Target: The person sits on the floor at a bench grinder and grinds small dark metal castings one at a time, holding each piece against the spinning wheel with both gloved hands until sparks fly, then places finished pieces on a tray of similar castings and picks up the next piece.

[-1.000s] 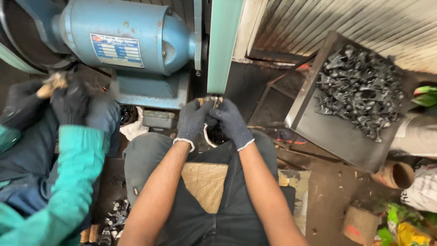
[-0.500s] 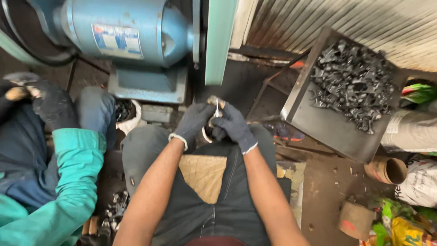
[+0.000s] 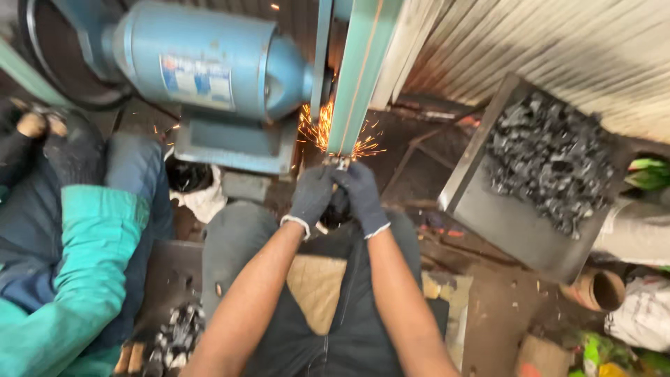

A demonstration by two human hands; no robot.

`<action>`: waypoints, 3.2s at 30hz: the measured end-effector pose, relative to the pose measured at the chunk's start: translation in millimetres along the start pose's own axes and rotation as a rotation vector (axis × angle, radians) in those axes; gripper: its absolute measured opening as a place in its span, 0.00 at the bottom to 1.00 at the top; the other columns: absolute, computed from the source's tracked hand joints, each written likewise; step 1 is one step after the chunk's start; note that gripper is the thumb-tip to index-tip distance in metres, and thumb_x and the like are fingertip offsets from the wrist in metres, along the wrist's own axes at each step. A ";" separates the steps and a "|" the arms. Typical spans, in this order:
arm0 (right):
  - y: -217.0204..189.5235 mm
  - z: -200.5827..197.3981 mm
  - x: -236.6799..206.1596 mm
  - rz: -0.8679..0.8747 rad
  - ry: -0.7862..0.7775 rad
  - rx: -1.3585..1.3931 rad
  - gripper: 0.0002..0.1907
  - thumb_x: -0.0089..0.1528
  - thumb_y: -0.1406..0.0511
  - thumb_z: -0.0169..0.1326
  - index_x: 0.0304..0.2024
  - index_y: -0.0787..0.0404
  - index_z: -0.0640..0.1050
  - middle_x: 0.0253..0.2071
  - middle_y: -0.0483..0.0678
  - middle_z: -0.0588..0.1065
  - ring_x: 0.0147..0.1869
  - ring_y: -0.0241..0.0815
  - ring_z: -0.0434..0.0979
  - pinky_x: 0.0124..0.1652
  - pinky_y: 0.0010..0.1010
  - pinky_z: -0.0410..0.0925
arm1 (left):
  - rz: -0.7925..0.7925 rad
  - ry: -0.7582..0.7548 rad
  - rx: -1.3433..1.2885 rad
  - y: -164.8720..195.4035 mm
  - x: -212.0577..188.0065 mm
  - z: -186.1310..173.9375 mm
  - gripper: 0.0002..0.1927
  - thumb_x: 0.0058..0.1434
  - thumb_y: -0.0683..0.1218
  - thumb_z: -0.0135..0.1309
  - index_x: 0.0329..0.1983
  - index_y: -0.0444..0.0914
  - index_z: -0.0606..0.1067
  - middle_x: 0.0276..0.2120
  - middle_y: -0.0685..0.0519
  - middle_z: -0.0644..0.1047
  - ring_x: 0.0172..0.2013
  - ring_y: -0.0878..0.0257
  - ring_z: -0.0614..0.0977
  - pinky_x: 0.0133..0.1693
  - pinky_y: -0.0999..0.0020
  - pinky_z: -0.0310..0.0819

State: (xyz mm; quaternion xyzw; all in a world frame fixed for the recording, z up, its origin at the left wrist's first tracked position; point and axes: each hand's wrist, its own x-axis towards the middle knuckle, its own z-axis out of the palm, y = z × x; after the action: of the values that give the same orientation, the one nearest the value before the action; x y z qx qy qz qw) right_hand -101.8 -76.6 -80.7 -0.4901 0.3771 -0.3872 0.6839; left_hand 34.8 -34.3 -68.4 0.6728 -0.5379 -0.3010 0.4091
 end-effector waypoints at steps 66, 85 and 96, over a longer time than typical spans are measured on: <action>-82.5 -248.3 -122.4 0.111 0.831 -1.351 0.29 0.54 0.52 0.67 0.49 0.65 0.77 0.40 0.59 0.78 0.45 0.61 0.77 0.44 0.47 0.68 | 0.061 -0.929 0.443 93.3 -79.2 11.3 0.33 0.60 0.64 0.49 0.69 0.55 0.67 0.49 0.38 0.79 0.50 0.39 0.81 0.53 0.51 0.73; -27.0 -3.6 -147.7 -0.244 0.438 -0.792 0.13 0.65 0.63 0.61 0.49 0.63 0.80 0.43 0.50 0.80 0.46 0.42 0.79 0.45 0.36 0.71 | 0.001 -0.261 0.197 99.9 -93.2 -19.6 0.22 0.59 0.55 0.59 0.53 0.41 0.80 0.35 0.43 0.82 0.37 0.46 0.83 0.37 0.54 0.73; -38.7 17.3 -76.5 0.013 0.215 -0.058 0.13 0.71 0.64 0.49 0.50 0.65 0.80 0.30 0.42 0.77 0.28 0.29 0.73 0.29 0.25 0.67 | 0.081 -0.130 0.399 48.0 -37.0 -41.3 0.22 0.70 0.60 0.52 0.34 0.37 0.79 0.33 0.38 0.80 0.36 0.37 0.81 0.38 0.46 0.71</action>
State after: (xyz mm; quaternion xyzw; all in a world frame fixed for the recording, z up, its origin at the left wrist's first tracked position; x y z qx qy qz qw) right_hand -124.4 -9.8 -28.9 -0.4626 0.4626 -0.4220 0.6277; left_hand 37.9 6.8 -7.7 0.6974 -0.6388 -0.2148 0.2439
